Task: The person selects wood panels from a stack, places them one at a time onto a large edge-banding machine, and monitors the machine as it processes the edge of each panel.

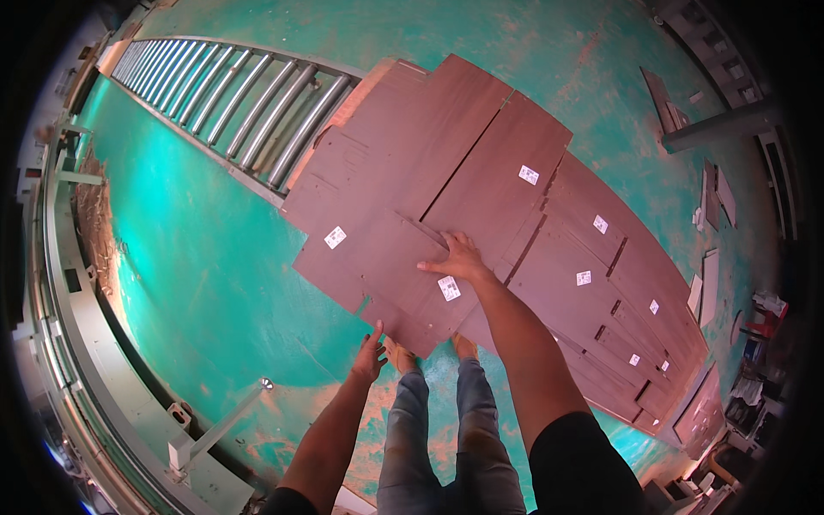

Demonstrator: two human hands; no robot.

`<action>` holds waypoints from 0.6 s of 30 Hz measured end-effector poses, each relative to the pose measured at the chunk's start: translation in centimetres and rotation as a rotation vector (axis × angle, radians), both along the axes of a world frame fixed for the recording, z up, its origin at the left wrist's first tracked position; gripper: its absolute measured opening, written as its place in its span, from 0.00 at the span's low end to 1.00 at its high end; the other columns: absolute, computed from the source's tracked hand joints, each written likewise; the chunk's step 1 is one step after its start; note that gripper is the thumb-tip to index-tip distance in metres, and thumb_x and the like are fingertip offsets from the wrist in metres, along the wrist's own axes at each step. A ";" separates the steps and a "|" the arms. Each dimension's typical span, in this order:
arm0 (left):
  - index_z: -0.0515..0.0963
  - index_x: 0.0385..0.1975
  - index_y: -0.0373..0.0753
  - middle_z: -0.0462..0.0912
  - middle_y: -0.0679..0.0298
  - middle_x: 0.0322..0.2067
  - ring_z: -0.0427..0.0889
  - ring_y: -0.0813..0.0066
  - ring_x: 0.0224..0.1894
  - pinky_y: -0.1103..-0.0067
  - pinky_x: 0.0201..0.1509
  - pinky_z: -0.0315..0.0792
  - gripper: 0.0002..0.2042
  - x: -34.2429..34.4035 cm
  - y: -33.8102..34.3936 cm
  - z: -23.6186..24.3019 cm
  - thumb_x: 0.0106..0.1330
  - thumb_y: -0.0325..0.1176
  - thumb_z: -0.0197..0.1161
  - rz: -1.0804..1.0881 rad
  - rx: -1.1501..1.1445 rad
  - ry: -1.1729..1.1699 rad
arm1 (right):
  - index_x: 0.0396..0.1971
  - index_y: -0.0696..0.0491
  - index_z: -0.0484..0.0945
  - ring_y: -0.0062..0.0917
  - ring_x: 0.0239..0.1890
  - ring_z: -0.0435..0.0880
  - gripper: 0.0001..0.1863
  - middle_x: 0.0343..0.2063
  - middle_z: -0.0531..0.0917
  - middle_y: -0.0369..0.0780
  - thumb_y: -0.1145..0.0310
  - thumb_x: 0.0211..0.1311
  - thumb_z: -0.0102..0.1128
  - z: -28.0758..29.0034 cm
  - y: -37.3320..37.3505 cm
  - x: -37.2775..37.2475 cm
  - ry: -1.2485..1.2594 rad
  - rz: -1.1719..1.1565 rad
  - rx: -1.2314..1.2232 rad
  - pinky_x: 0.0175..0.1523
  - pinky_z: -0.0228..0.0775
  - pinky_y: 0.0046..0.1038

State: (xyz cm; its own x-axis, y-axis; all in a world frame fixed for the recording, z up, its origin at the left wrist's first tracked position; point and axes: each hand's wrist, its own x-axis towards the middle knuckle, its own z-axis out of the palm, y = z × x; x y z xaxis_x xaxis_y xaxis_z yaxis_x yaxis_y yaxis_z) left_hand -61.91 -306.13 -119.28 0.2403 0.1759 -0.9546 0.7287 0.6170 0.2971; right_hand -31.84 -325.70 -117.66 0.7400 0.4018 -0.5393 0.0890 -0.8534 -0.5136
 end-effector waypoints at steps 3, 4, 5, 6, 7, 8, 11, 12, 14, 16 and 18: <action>0.51 0.78 0.38 0.64 0.51 0.71 0.63 0.55 0.73 0.50 0.73 0.60 0.62 1.4 -0.5 -2.6 0.53 0.75 0.72 0.107 -0.036 -0.074 | 0.76 0.53 0.61 0.46 0.75 0.63 0.68 0.71 0.66 0.48 0.27 0.38 0.79 -0.7 1.9 -2.3 0.006 -0.049 0.018 0.76 0.58 0.49; 0.52 0.78 0.39 0.64 0.52 0.72 0.62 0.56 0.75 0.50 0.73 0.60 0.61 2.0 -0.5 -2.6 0.54 0.74 0.71 0.118 -0.082 -0.146 | 0.75 0.55 0.61 0.47 0.74 0.63 0.68 0.70 0.66 0.50 0.29 0.39 0.80 -0.8 2.2 -3.8 0.000 -0.055 0.044 0.76 0.58 0.48; 0.53 0.79 0.39 0.64 0.53 0.73 0.61 0.56 0.76 0.49 0.74 0.59 0.60 1.9 -0.8 -2.7 0.56 0.74 0.70 0.131 -0.127 -0.225 | 0.74 0.57 0.61 0.48 0.74 0.64 0.67 0.69 0.66 0.52 0.31 0.39 0.80 -0.6 2.2 -5.9 -0.010 -0.060 0.070 0.76 0.58 0.48; 0.58 0.77 0.40 0.68 0.58 0.72 0.64 0.59 0.76 0.54 0.76 0.60 0.53 1.2 -1.0 -3.4 0.62 0.71 0.68 0.241 -0.200 -0.237 | 0.74 0.59 0.62 0.49 0.73 0.64 0.67 0.69 0.67 0.53 0.32 0.39 0.81 -0.2 2.2 -7.7 -0.031 -0.067 0.097 0.76 0.58 0.47; 0.59 0.77 0.39 0.69 0.58 0.72 0.65 0.60 0.75 0.56 0.76 0.61 0.51 0.9 -1.4 -3.5 0.63 0.70 0.67 0.236 -0.187 -0.269 | 0.73 0.57 0.62 0.49 0.72 0.65 0.65 0.68 0.67 0.52 0.33 0.40 0.81 -0.3 1.9 -9.4 -0.021 -0.105 0.092 0.75 0.59 0.47; 0.60 0.77 0.39 0.69 0.58 0.72 0.66 0.60 0.74 0.59 0.76 0.62 0.50 0.7 -1.6 -3.2 0.64 0.69 0.67 0.220 -0.177 -0.297 | 0.73 0.56 0.63 0.49 0.72 0.66 0.64 0.68 0.67 0.52 0.34 0.41 0.82 -0.9 1.4 -11.4 -0.011 -0.154 0.087 0.74 0.60 0.48; 0.61 0.76 0.38 0.71 0.57 0.71 0.70 0.61 0.72 0.63 0.74 0.66 0.46 -0.9 -1.1 -1.5 0.67 0.64 0.67 0.143 -0.139 -0.281 | 0.72 0.55 0.64 0.49 0.71 0.66 0.61 0.68 0.67 0.53 0.36 0.42 0.83 -1.6 0.4 -16.5 0.083 -0.352 0.169 0.74 0.61 0.47; 0.61 0.76 0.37 0.71 0.57 0.71 0.70 0.60 0.72 0.62 0.73 0.67 0.46 -2.1 -0.7 -1.5 0.67 0.64 0.67 0.116 -0.144 -0.258 | 0.72 0.56 0.64 0.49 0.71 0.66 0.61 0.68 0.67 0.54 0.37 0.42 0.83 -1.7 0.3 -17.7 0.122 -0.416 0.215 0.74 0.62 0.46; 0.62 0.75 0.36 0.73 0.55 0.69 0.73 0.59 0.70 0.63 0.71 0.70 0.46 -4.4 -0.5 -1.1 0.66 0.63 0.68 0.079 -0.110 -0.212 | 0.70 0.59 0.65 0.44 0.68 0.71 0.57 0.65 0.70 0.53 0.42 0.46 0.84 -1.8 -0.4 -19.4 0.216 -0.456 0.249 0.71 0.66 0.42; 0.64 0.73 0.32 0.75 0.53 0.66 0.77 0.61 0.65 0.67 0.65 0.75 0.46 -5.6 -0.6 0.1 0.65 0.61 0.71 0.097 -0.084 -0.193 | 0.68 0.62 0.67 0.38 0.63 0.78 0.53 0.63 0.74 0.51 0.44 0.51 0.82 -2.0 -1.3 -20.8 0.344 -0.542 0.321 0.64 0.74 0.37; 0.66 0.70 0.28 0.78 0.51 0.62 0.81 0.63 0.60 0.70 0.61 0.77 0.46 -6.1 -1.1 2.2 0.64 0.59 0.73 0.147 -0.039 -0.173 | 0.68 0.62 0.68 0.37 0.63 0.79 0.52 0.65 0.74 0.51 0.44 0.53 0.81 -2.9 -2.9 -20.9 0.519 -0.449 0.180 0.62 0.76 0.37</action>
State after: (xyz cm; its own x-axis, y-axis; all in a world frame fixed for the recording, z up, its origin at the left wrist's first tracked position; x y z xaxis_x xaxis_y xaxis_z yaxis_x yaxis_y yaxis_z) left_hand -68.05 -307.27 -117.07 0.3751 0.1844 -0.9085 0.5706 0.7264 0.3831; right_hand -52.77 -328.57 -120.60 0.5204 0.2340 -0.8212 -0.5463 -0.6479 -0.5308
